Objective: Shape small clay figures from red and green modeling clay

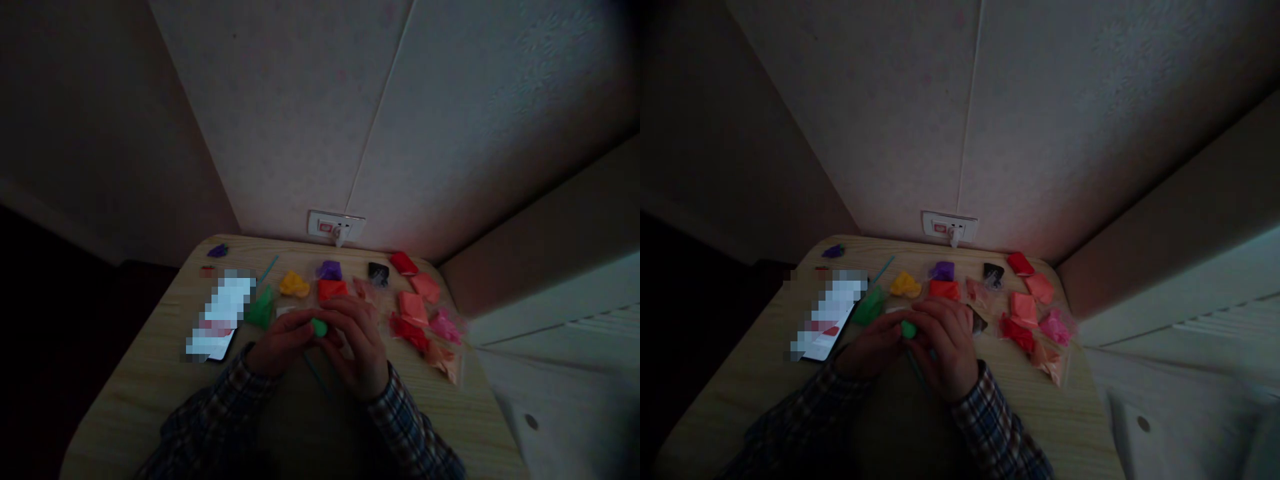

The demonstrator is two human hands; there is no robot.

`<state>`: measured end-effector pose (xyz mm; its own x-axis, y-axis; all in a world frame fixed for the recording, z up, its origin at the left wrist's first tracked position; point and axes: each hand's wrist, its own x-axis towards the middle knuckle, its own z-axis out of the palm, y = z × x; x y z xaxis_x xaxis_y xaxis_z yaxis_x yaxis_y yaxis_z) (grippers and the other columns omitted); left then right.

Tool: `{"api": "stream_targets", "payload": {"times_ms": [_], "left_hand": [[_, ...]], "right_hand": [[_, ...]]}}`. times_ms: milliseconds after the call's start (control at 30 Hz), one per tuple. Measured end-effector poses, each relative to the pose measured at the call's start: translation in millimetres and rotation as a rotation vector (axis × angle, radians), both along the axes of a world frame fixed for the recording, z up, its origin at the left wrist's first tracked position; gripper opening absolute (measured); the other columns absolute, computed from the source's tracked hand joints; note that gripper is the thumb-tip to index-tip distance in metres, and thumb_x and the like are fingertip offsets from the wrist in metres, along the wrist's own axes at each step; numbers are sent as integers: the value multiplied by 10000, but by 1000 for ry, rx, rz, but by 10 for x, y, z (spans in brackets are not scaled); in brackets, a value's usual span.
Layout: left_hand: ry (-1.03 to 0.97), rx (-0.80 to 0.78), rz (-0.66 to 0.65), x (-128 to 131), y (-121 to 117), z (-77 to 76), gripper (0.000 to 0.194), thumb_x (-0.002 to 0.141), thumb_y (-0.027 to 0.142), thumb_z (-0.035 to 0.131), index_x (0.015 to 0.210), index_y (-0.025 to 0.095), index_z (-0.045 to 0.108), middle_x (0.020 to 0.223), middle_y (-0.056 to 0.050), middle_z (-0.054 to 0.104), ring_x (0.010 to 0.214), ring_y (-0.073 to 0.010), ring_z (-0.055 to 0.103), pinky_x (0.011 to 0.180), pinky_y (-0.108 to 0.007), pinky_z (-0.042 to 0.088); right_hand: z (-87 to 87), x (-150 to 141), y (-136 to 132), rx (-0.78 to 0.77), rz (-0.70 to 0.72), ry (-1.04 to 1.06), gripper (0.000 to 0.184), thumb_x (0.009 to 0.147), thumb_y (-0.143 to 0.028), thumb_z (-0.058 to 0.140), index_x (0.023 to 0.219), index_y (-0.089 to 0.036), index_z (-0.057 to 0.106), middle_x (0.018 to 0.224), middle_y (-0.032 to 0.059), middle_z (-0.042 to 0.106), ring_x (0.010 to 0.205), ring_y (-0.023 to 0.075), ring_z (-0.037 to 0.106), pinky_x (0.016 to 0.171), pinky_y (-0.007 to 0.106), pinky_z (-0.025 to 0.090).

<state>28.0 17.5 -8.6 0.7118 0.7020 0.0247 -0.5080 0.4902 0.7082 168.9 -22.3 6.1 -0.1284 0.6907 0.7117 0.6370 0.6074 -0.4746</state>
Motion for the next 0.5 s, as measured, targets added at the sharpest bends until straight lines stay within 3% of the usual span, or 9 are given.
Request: {"api": "stream_targets", "payload": {"times_ms": [133,233,400,500], "left_hand": [[-37,-32,5,20,-7,-8,302,721,334,715,973,170,687,773,-43,672,727,-140,631,728,-250,492],[13,-48,69,27,2,-28,307,645,329,774,884,155,692,720,-29,667,654,-132,618,665,-242,493],[5,-18,-6,26,-10,-16,273,759,377,666,879,135,704,721,-52,665,681,-146,622,685,-258,489],[19,38,11,30,-11,-17,318,719,401,698,917,152,699,756,-45,670,697,-148,621,695,-259,483]], "right_hand": [[20,-11,5,4,-1,26,229,856,-183,541,1083,-189,569,1000,92,644,988,234,563,833,406,437],[32,-17,4,6,9,16,227,857,-189,542,1083,-190,569,996,90,646,984,233,564,825,406,441],[42,-12,0,-20,32,43,237,849,-189,557,1086,-194,557,987,83,632,967,222,559,819,402,455],[36,-17,2,-29,44,49,241,855,-164,534,1094,-186,548,993,89,630,968,224,552,814,407,457]]}}
